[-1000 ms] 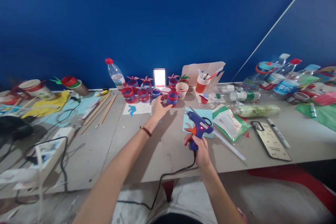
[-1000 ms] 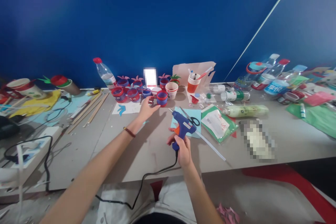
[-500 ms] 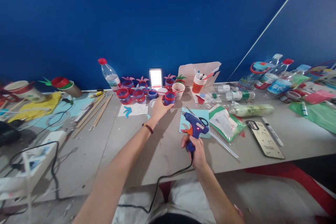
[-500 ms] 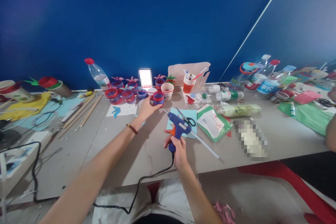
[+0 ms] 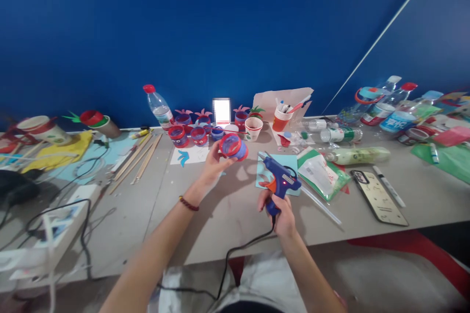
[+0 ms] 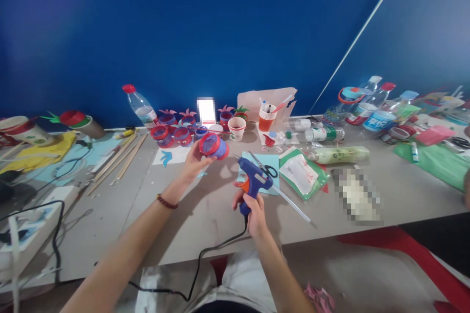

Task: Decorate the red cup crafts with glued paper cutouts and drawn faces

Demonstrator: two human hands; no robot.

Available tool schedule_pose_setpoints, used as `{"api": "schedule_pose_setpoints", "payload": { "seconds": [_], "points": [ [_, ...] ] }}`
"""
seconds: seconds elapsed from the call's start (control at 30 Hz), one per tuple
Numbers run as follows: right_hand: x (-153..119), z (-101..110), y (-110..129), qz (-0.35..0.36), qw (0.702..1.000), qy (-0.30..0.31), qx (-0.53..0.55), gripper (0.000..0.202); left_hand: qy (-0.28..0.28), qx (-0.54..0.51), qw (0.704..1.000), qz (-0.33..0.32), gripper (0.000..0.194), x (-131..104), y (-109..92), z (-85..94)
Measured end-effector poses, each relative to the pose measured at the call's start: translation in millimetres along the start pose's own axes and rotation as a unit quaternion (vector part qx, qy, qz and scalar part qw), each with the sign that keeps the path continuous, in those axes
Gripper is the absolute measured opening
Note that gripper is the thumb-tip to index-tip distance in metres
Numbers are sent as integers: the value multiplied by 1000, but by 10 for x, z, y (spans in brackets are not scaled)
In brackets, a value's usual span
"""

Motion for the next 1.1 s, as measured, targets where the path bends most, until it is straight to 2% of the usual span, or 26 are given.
{"api": "schedule_pose_setpoints", "payload": {
  "seconds": [0.17, 0.37, 0.47, 0.6, 0.67, 0.77, 0.9, 1.1],
  "points": [
    [-4, -109, 141, 16, 998, 49, 26, 37, -2, -133, 989, 66, 64, -192, -234, 204],
    [149, -218, 437, 44, 993, 109, 15, 34, -20, -238, 963, 124, 53, -288, -245, 321],
    [317, -278, 490, 11, 988, 157, 1, 31, -36, -282, 947, 151, 44, -313, -206, 329],
    [520, -376, 421, -56, 975, 205, -57, 29, -59, -293, 933, 200, 40, -344, -170, 317],
    [581, -409, 363, -77, 974, 199, -78, 30, -83, -281, 931, 218, 40, -365, -136, 319],
    [627, -399, 281, -88, 981, 154, -78, 33, -109, -259, 928, 244, 42, -403, -55, 317],
    [663, -268, 153, -91, 987, 111, -69, 33, -107, -252, 925, 263, 47, -443, 42, 288],
    [729, -112, -52, -93, 985, 118, -81, 31, -83, -236, 932, 261, 44, -490, 37, 232]
  ]
}}
Point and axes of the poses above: each hand's wrist, its own x-axis towards the middle knuckle, its own z-axis out of the back of the hand, y = z × x, the point moved 4 cm from there along x, towards the middle knuckle, and after that the axes turned 13 degrees about -z, right-handed, at the moved point
